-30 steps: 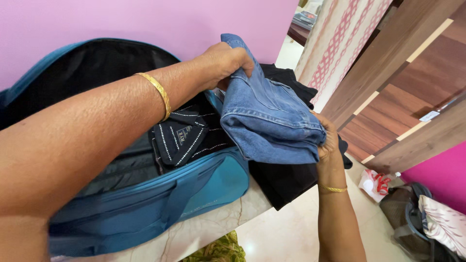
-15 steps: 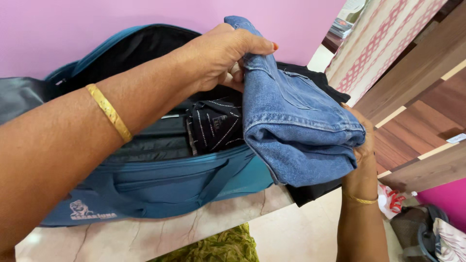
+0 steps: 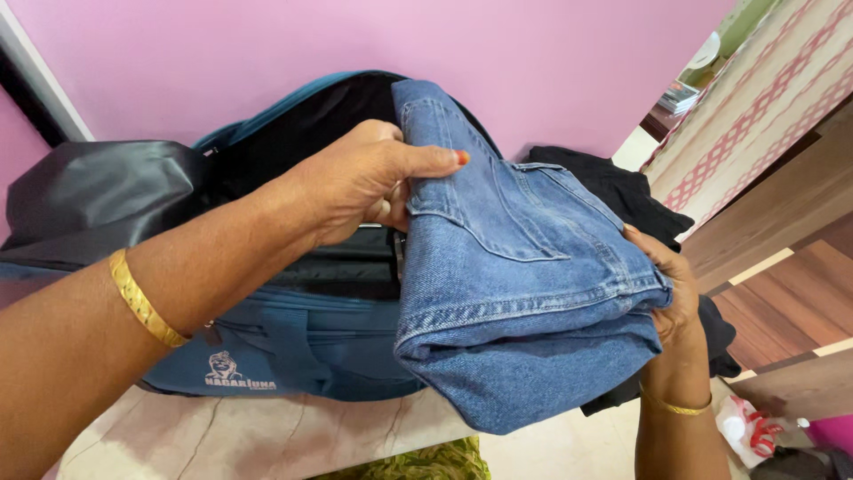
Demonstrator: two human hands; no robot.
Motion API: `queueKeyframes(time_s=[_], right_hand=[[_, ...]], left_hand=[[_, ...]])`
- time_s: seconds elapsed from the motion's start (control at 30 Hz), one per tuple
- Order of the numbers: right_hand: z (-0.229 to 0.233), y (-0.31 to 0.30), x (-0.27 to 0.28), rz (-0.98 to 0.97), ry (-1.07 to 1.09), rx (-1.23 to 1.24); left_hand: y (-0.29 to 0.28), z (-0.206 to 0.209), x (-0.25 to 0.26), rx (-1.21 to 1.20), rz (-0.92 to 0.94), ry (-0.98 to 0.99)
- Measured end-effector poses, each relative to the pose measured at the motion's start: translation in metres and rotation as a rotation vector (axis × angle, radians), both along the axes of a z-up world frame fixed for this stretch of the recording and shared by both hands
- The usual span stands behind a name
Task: The person packs folded clothes into a blue duffel bag. They place a patterned garment, jeans, black trousers, a grey top, a black top, and additional jeans into the bag, pressing each item down before zipping the bag closed.
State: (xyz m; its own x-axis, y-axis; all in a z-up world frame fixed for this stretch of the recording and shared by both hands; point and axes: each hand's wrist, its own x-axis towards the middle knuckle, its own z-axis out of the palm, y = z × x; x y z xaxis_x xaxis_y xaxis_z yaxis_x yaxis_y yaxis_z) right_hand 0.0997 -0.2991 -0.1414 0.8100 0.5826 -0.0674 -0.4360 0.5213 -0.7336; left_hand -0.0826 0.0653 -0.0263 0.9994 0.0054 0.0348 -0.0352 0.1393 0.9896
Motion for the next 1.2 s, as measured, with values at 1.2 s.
queueKeyframes(time_s=[1.2], right_hand=[[0.057, 0.152, 0.004, 0.407, 0.089, -0.228]], left_hand=[[0.111, -0.062, -0.033, -0.032, 0.192, 0.188]])
